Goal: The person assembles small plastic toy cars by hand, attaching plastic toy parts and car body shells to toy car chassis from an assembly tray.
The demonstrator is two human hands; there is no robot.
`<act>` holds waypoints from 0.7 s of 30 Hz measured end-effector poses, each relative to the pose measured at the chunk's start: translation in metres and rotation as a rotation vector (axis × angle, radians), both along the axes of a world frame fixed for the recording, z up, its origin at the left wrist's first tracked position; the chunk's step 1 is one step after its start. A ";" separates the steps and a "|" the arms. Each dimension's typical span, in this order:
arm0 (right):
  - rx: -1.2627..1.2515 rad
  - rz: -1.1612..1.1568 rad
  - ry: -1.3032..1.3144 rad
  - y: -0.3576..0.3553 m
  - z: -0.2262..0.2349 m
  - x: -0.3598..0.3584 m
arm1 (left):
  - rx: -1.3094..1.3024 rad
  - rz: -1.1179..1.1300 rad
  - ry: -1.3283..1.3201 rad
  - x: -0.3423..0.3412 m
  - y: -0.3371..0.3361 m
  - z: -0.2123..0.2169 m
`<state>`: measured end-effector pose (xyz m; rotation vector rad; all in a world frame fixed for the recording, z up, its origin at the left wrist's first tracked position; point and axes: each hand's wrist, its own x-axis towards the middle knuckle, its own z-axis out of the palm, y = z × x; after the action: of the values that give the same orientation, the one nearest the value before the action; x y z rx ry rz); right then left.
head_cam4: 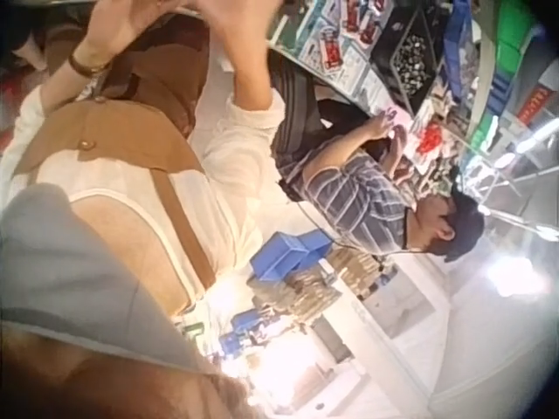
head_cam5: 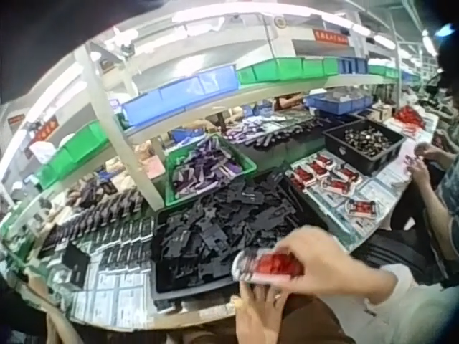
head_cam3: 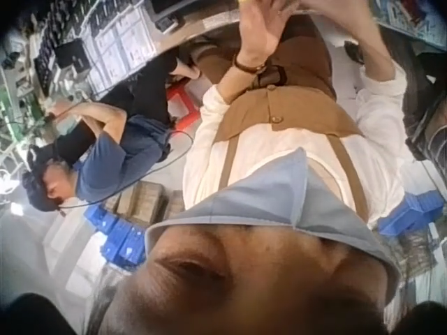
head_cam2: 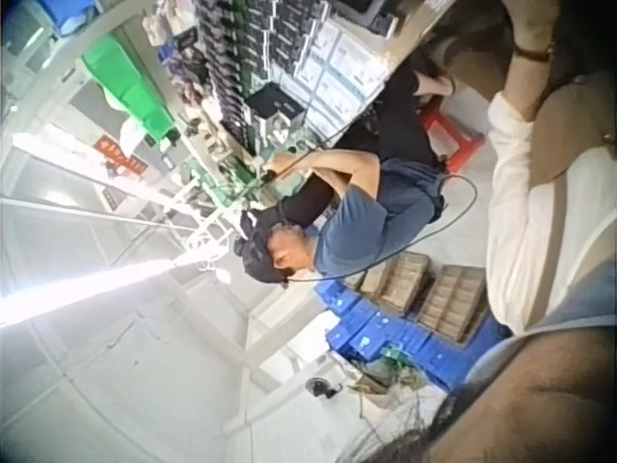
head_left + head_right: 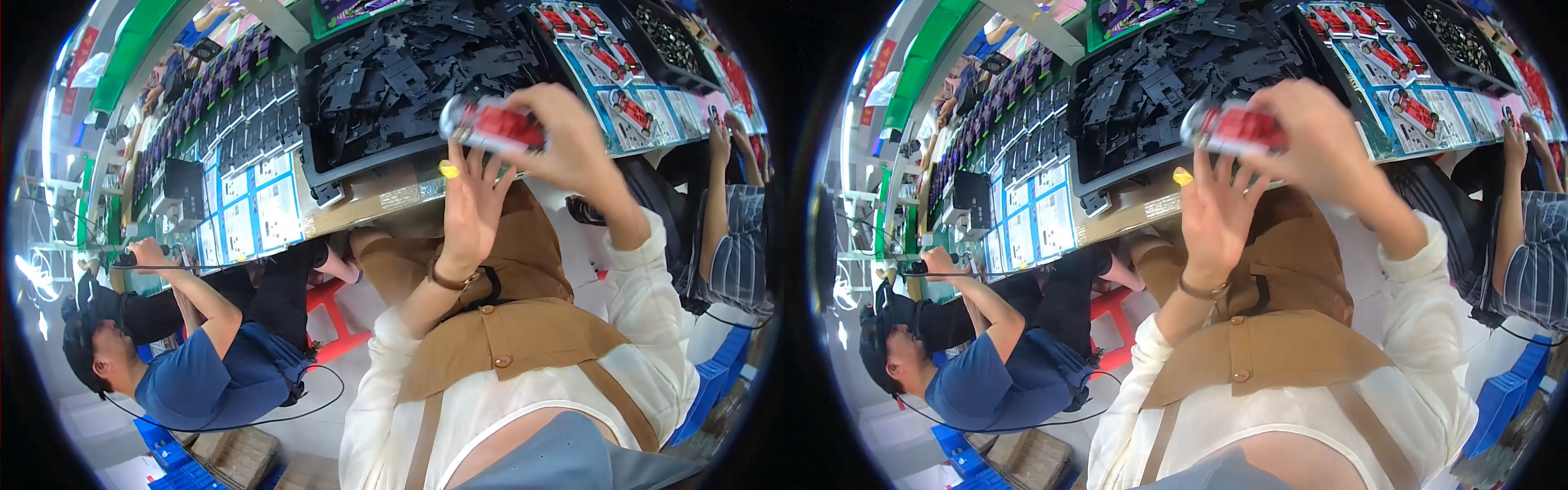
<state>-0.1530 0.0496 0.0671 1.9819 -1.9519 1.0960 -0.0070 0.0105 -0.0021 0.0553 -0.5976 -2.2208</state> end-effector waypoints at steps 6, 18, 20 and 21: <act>0.087 0.160 0.016 -0.021 -0.007 0.019 | 0.192 0.048 0.023 0.021 -0.013 -0.003; -0.015 0.084 0.146 -0.089 -0.013 -0.078 | 0.145 0.044 -0.060 0.064 -0.019 -0.002; -0.271 0.217 0.085 -0.091 -0.009 -0.070 | 0.121 0.040 -0.060 0.066 -0.020 -0.003; -0.255 0.175 -0.048 -0.091 -0.015 -0.061 | 0.123 0.038 -0.059 0.067 -0.019 -0.004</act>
<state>-0.2138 -0.0418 0.0524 2.0305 -1.5877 1.3684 0.0595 -0.0088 -0.0059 0.1942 -0.4865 -2.2236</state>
